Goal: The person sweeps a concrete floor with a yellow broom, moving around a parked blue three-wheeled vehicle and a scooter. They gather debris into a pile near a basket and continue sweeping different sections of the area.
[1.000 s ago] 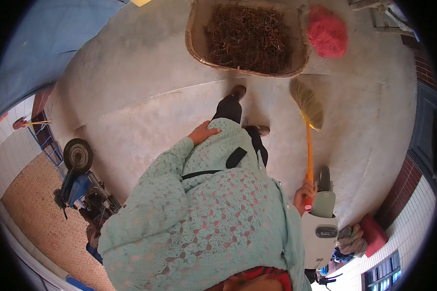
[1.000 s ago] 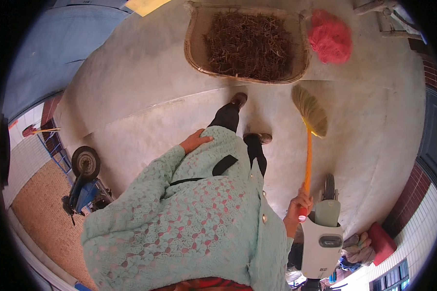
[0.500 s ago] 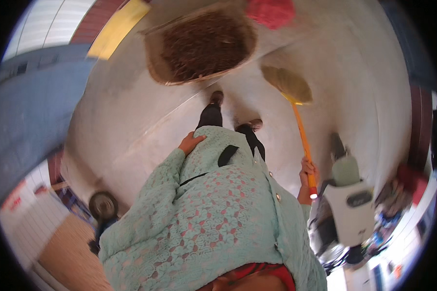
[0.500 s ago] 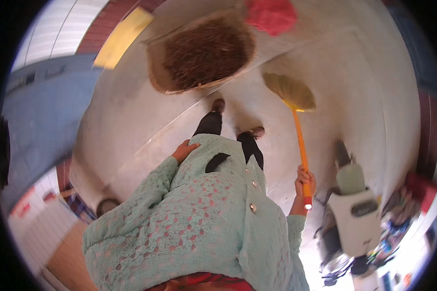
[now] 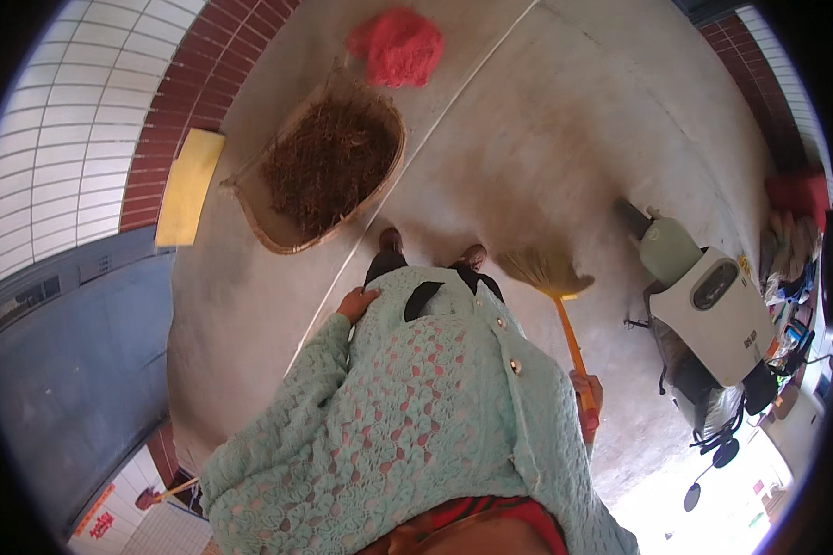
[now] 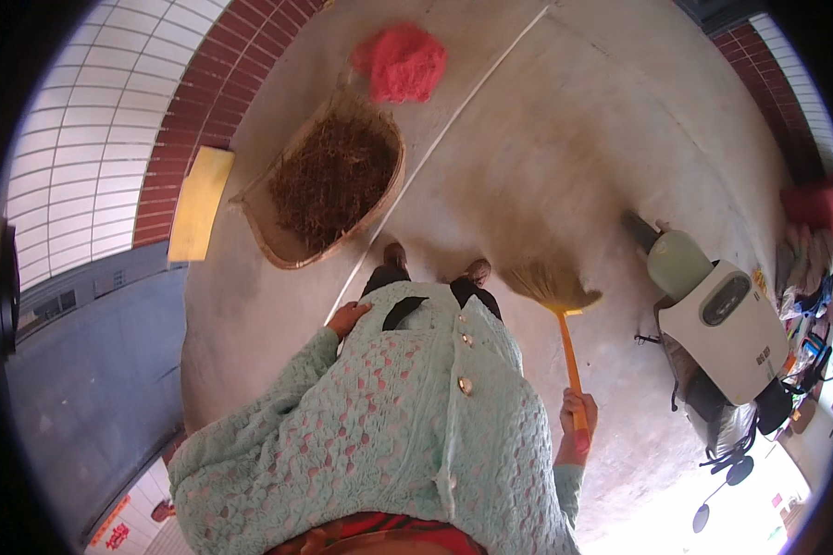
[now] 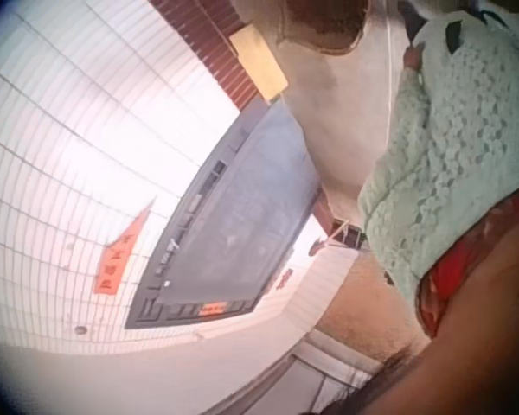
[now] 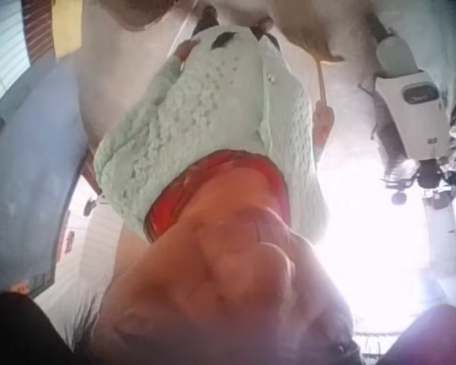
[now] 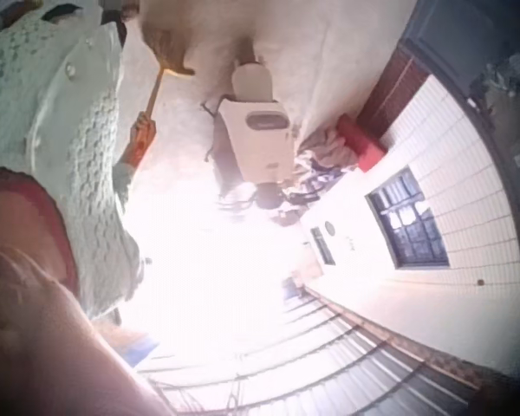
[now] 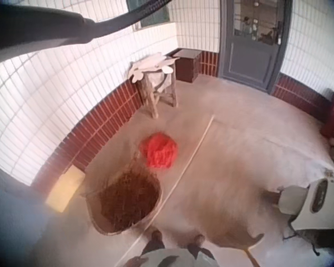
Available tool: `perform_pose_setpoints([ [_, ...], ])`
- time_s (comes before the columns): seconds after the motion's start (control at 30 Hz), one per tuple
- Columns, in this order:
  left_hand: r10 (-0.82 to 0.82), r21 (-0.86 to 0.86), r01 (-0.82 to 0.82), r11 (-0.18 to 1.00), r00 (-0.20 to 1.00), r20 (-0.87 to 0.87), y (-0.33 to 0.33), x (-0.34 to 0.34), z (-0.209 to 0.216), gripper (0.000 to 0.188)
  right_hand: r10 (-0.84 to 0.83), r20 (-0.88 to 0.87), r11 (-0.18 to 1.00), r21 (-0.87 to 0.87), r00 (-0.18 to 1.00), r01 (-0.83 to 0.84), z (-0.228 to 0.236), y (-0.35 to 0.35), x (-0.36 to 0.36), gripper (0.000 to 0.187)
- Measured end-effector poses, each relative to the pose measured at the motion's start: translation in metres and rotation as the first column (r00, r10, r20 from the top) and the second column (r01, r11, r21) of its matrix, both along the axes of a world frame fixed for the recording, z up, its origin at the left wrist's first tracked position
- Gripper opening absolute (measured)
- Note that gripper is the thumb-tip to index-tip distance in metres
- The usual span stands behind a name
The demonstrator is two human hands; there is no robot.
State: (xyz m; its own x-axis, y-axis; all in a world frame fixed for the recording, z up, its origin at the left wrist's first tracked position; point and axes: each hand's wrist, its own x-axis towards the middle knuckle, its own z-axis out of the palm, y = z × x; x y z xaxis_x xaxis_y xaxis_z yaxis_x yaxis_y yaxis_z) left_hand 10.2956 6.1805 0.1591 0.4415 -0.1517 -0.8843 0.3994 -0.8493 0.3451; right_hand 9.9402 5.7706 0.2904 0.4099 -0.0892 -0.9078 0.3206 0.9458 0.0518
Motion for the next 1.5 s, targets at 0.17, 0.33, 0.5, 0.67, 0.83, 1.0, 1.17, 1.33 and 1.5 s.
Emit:
perform_pose_setpoints([
  [0.17, 0.001, -0.064, -0.001, 0.998, 1.0, 0.003, 0.015, -0.002, -0.03, 0.072, -0.015, -0.074, 0.997, -0.078, 0.997, 0.009, 0.037, 0.011, 0.036, 0.012],
  [0.33, 0.016, -0.083, -0.016, 0.996, 1.0, 0.004, 0.024, -0.007, -0.036, 0.064, 0.17, 0.016, 0.963, -0.215, 0.985, -0.163, 0.064, 0.015, 0.083, 0.028],
  [0.5, -0.012, -0.074, 0.016, 0.997, 0.999, 0.053, 0.019, -0.005, -0.01, 0.056, 0.359, 0.189, 0.927, -0.187, 0.914, -0.325, 0.046, -0.004, 0.161, 0.04],
  [0.67, -0.027, -0.095, 0.036, 0.995, 0.995, 0.093, 0.034, -0.012, -0.003, 0.05, 0.65, 0.188, 0.754, -0.284, 0.737, -0.593, -0.018, -0.027, 0.237, 0.04],
  [0.83, 0.347, -0.049, -0.346, 0.937, 0.938, 0.004, 0.002, -0.005, 0.04, 0.041, 0.803, -0.047, 0.55, -0.326, 0.594, -0.769, -0.048, -0.046, 0.256, 0.038],
  [1.0, 0.276, -0.054, -0.279, 0.959, 0.96, -0.053, 0.011, -0.003, 0.022, 0.041, 0.717, -0.066, 0.644, -0.316, 0.694, -0.696, -0.039, -0.098, 0.208, 0.034],
  [1.17, 0.124, -0.114, -0.118, 0.987, 0.991, 0.052, -0.002, 0.006, 0.041, 0.042, 0.689, -0.278, 0.543, -0.414, 0.67, -0.731, -0.007, -0.142, 0.172, 0.021],
  [1.33, 0.022, -0.115, -0.004, 0.993, 0.987, 0.156, 0.026, 0.014, 0.035, 0.039, 0.653, -0.541, 0.232, -0.522, 0.53, -0.82, 0.017, -0.168, 0.182, 0.019],
  [1.5, 0.166, -0.047, -0.163, 0.985, 0.985, 0.053, 0.023, 0.015, 0.034, 0.037, 0.539, -0.566, 0.232, -0.613, 0.624, -0.755, 0.06, -0.153, 0.246, 0.021],
])
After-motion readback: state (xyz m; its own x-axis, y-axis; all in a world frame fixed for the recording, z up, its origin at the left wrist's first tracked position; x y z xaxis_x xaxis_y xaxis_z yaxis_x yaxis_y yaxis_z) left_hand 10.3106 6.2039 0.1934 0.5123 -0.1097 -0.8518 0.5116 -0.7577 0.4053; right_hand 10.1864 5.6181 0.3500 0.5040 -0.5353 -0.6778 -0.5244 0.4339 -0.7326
